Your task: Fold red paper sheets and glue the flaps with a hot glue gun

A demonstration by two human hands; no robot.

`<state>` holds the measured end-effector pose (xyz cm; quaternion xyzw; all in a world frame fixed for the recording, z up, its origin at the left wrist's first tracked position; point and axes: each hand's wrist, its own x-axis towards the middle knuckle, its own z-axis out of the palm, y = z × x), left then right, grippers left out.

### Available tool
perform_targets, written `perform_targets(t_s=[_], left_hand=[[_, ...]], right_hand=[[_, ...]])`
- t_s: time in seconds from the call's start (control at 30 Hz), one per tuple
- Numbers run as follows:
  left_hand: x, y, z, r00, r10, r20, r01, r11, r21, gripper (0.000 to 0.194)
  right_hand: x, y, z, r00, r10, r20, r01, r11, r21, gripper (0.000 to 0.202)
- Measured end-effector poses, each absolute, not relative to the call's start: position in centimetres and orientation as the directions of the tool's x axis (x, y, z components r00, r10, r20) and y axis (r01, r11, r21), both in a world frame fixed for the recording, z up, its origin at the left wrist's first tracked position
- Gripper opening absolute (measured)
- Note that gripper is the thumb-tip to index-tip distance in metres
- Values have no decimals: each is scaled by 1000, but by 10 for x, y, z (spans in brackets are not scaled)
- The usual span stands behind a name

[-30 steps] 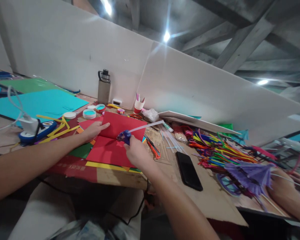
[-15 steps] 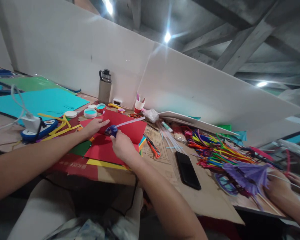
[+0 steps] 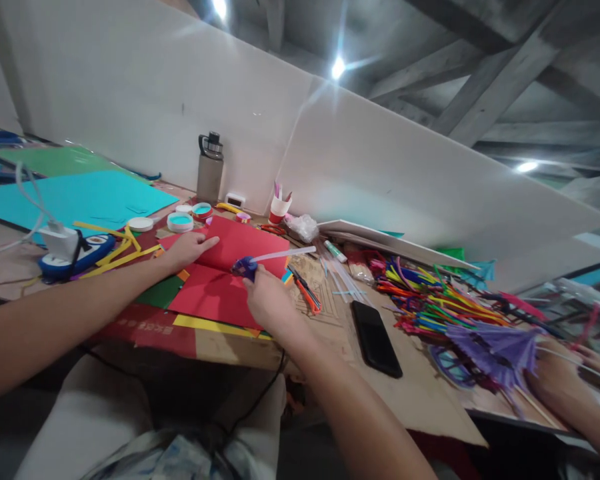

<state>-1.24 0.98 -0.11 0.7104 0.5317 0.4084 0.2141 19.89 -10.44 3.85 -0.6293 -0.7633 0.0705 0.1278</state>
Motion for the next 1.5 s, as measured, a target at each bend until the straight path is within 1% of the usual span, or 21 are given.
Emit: perform_targets(t_s=[0.1, 0.3, 0.4, 0.63, 0.83, 1.0, 1.1, 1.2, 1.4, 1.5], left_hand=[[-14, 11, -1, 101, 946, 308, 545, -311, 779, 49], [-16, 13, -3, 128, 945, 301, 472, -325, 819, 49], [-16, 12, -1, 123, 950, 285, 444, -310, 841, 50], [-14, 9, 1, 107, 962, 250, 456, -271, 848, 49], [-15, 10, 1, 122, 959, 255, 442, -282, 851, 50], [-15, 8, 2, 109, 967, 230, 428, -254, 867, 50], [-14, 8, 2, 96, 977, 193, 415, -215, 884, 48], [-13, 9, 1, 96, 978, 186, 417, -209, 884, 47], [-16, 11, 0, 134, 968, 211, 404, -248, 881, 48], [-16, 12, -2, 126, 974, 191, 387, -225, 894, 49]], right_hand=[[182, -95, 35, -206, 972, 113, 923, 232, -307, 22], [159, -78, 30, -265, 948, 178, 888, 312, -337, 29], [159, -82, 32, -271, 951, 147, 880, 307, -363, 30], [167, -96, 38, -278, 955, 102, 854, 295, -428, 30], [159, -78, 35, -311, 936, 165, 821, 352, -450, 29], [157, -84, 38, -317, 940, 122, 833, 338, -439, 28], [161, -95, 43, -317, 944, 98, 846, 328, -421, 27], [162, -97, 44, -306, 948, 88, 861, 316, -398, 26], [154, -75, 34, -260, 954, 149, 883, 297, -365, 28], [154, -76, 32, -265, 951, 157, 885, 304, -352, 28]])
